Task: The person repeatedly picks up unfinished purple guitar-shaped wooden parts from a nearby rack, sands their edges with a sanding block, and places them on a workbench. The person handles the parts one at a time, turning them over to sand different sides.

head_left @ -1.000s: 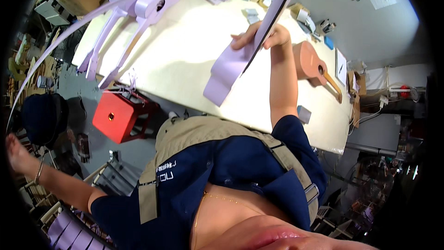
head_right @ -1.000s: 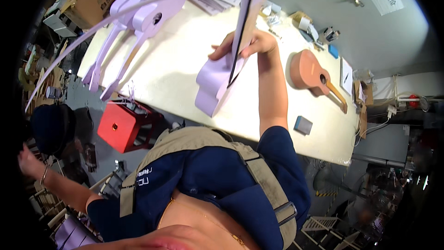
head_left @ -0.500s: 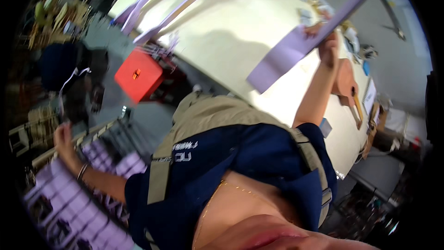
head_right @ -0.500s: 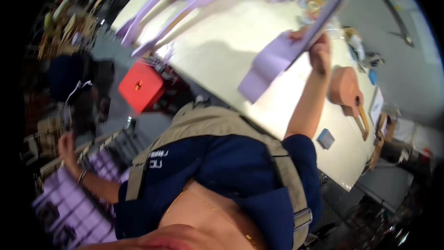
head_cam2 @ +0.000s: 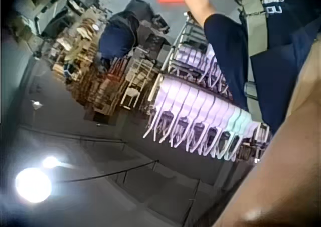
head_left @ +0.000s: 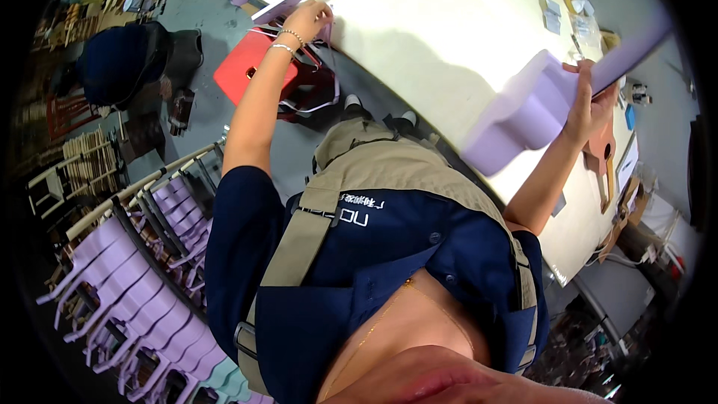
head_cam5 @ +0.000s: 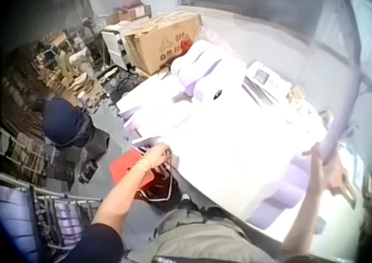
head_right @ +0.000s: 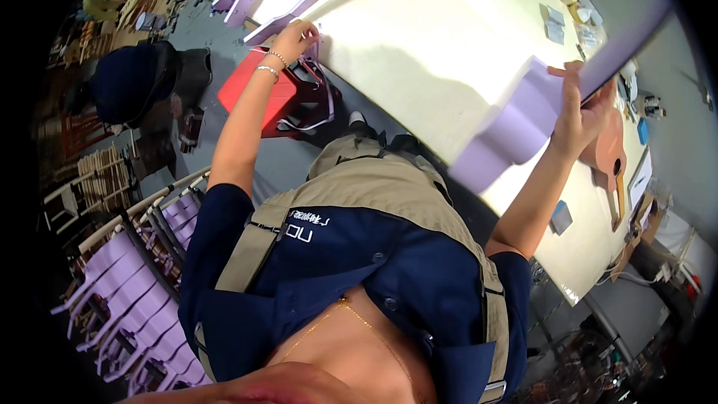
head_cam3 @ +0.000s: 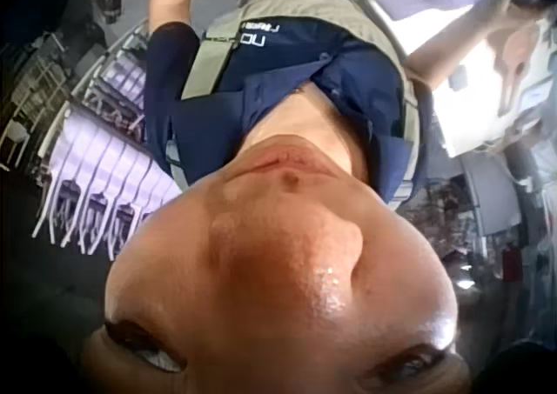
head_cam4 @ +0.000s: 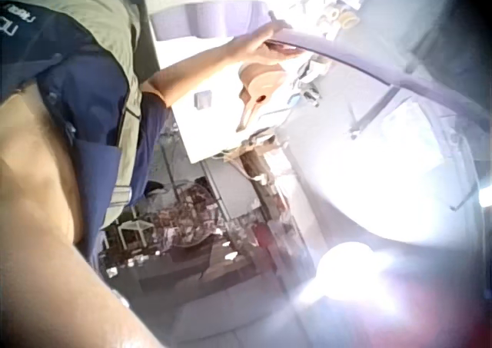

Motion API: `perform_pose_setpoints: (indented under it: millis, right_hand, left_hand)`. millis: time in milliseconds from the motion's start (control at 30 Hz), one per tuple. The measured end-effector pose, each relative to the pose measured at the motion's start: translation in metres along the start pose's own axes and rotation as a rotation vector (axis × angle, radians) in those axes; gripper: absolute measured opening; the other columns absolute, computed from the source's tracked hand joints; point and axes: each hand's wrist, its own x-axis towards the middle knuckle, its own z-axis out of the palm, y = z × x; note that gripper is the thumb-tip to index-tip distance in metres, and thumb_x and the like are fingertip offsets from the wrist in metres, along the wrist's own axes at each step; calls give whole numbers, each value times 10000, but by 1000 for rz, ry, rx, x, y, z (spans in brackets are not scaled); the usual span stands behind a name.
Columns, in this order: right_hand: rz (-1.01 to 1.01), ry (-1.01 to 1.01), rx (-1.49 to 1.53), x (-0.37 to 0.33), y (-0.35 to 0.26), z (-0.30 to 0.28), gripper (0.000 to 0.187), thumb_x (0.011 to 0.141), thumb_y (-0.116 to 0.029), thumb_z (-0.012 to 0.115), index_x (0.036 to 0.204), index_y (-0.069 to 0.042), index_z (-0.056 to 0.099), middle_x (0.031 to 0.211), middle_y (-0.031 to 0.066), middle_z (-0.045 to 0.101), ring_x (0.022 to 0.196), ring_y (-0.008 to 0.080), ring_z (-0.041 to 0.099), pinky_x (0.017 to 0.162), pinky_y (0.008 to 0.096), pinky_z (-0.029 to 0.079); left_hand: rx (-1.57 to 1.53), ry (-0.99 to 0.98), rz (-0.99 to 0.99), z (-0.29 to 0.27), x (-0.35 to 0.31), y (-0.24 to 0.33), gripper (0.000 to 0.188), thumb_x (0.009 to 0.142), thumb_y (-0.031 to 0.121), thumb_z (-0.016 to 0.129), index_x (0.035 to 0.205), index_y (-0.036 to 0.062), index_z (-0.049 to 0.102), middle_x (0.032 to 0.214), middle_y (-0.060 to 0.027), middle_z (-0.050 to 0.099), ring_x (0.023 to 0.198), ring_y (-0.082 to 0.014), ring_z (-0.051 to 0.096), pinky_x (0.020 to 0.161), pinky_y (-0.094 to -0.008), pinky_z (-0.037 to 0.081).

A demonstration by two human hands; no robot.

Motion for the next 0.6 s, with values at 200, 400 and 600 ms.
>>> perform_pose_setpoints:
  millis: [200, 400, 600]
  right_hand:
    - [653, -271, 68, -41, 9, -3, 536, 774, -146, 618, 1243, 15, 411, 829, 79, 570, 701, 166, 607, 649, 266, 467]
    - [1033, -445, 122, -79, 76, -13, 648, 752, -245, 668, 1279, 5, 385, 866, 104, 586, 707, 154, 593, 659, 266, 467]
    - [1091, -571, 223, -82, 126, 0, 650, 758, -371, 661, 1220, 33, 445, 854, 94, 595, 813, 170, 575, 729, 315, 463]
  left_hand:
    - [-3, 392, -249, 43, 3, -25, 109, 703, 243, 686, 745, 148, 655, 866, -43, 623, 838, -231, 577, 704, -349, 464]
    - [69, 682, -443, 75, -3, 55, 451, 673, 224, 736, 1016, 77, 481, 907, -80, 577, 782, -231, 590, 670, -347, 462]
    - [-993, -151, -231, 162, -26, 210, 525, 845, 255, 599, 1237, 3, 357, 951, -88, 544, 872, -162, 570, 722, -279, 472]
